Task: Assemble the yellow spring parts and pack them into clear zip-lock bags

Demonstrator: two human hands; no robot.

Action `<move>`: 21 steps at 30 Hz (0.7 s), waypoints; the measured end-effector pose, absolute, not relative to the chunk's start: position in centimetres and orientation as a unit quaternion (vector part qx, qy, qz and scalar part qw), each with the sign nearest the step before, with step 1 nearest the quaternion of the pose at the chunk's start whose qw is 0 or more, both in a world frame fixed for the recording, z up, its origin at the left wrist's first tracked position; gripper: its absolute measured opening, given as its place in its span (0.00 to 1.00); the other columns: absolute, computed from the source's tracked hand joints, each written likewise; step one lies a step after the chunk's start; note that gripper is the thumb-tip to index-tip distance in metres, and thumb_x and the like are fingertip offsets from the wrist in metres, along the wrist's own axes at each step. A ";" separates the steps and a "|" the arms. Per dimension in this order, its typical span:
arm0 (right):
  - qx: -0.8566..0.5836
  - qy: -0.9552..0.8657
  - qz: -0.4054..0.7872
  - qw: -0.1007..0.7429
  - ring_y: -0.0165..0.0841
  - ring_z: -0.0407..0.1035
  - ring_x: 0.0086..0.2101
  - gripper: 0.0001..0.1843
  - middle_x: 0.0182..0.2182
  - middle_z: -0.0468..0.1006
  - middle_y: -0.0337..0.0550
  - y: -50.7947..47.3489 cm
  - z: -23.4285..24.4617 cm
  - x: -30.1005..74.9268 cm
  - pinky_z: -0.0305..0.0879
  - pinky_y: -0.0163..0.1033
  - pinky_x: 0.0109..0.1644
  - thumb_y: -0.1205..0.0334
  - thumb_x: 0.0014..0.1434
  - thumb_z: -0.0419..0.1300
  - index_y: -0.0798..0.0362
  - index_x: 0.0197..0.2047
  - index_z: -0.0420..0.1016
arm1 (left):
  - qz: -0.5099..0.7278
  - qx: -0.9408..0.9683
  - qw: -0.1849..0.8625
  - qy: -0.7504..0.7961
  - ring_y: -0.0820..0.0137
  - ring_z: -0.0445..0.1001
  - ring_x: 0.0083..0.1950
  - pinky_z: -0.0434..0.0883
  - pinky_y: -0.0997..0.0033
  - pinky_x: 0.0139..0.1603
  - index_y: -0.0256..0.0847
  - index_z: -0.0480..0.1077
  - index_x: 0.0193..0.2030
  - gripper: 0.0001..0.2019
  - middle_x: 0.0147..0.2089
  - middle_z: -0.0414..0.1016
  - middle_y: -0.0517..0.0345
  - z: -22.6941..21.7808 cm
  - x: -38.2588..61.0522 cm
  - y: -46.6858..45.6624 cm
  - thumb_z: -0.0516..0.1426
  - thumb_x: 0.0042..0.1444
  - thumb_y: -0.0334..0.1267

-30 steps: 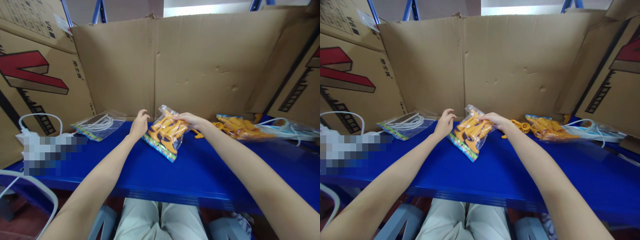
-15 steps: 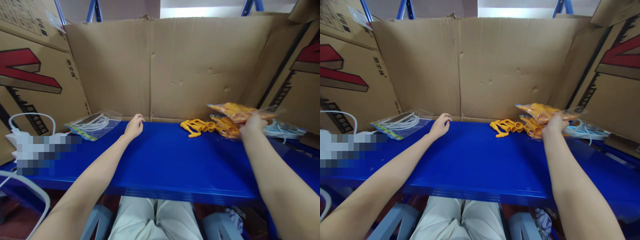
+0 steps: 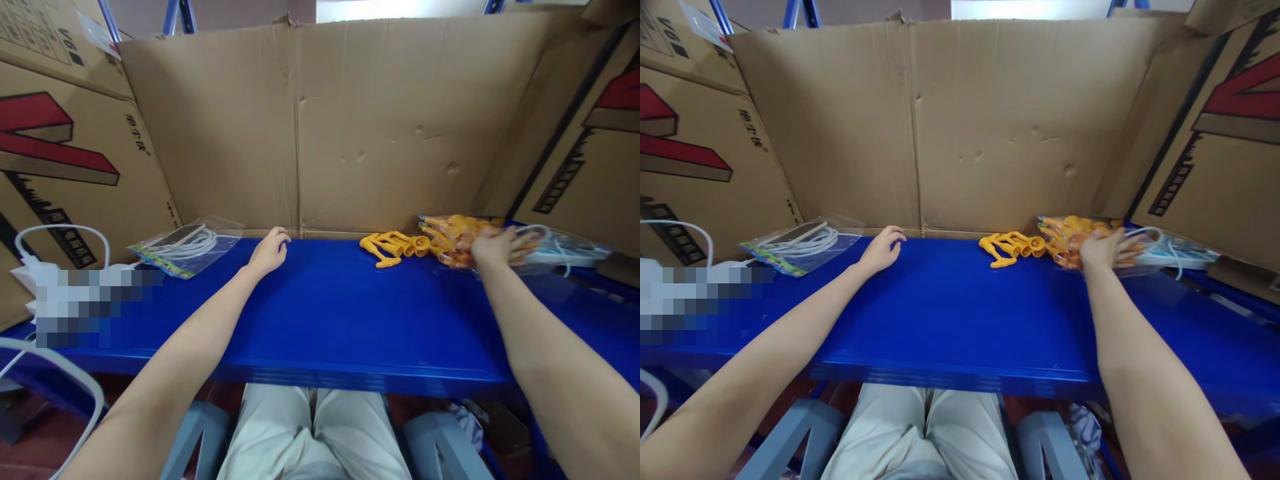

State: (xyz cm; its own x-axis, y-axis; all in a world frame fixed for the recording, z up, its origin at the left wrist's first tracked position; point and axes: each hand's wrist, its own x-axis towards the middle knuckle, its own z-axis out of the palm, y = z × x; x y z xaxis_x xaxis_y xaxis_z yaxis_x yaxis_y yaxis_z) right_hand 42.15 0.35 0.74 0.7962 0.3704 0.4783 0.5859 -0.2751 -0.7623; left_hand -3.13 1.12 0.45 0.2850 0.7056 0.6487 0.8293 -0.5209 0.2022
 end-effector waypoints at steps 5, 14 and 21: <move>-0.815 -0.261 -0.006 0.518 0.51 0.39 0.63 0.33 0.64 0.45 0.69 -0.3 1.3 41.4 0.38 0.61 0.61 0.56 0.59 0.49 0.60 0.65 0.54 | -0.305 -0.780 0.101 -0.538 0.62 0.68 0.54 0.65 0.64 0.55 0.39 0.69 0.45 0.13 0.59 0.62 0.49 0.5 -3.2 1.1 0.50 0.54 0.30; -0.775 -0.402 -0.166 0.459 0.50 0.35 0.64 0.28 0.65 0.49 0.61 -1.2 2.2 39.9 0.28 0.68 0.60 0.59 0.60 0.44 0.64 0.59 0.62 | -0.196 -0.537 0.048 -0.819 0.48 0.46 0.68 0.50 0.40 0.62 0.32 0.56 0.62 0.30 0.69 0.46 0.36 0.9 -7.3 1.4 0.51 0.53 0.42; -0.670 -0.560 -0.289 0.392 0.49 0.37 0.64 0.26 0.64 0.50 0.60 -1.9 3.2 36.1 0.36 0.67 0.59 0.56 0.63 0.41 0.61 0.59 0.60 | -0.166 -0.442 -0.042 -0.880 0.43 0.47 0.67 0.51 0.35 0.59 0.27 0.48 0.66 0.37 0.67 0.48 0.27 0.8 -9.5 1.5 0.49 0.54 0.47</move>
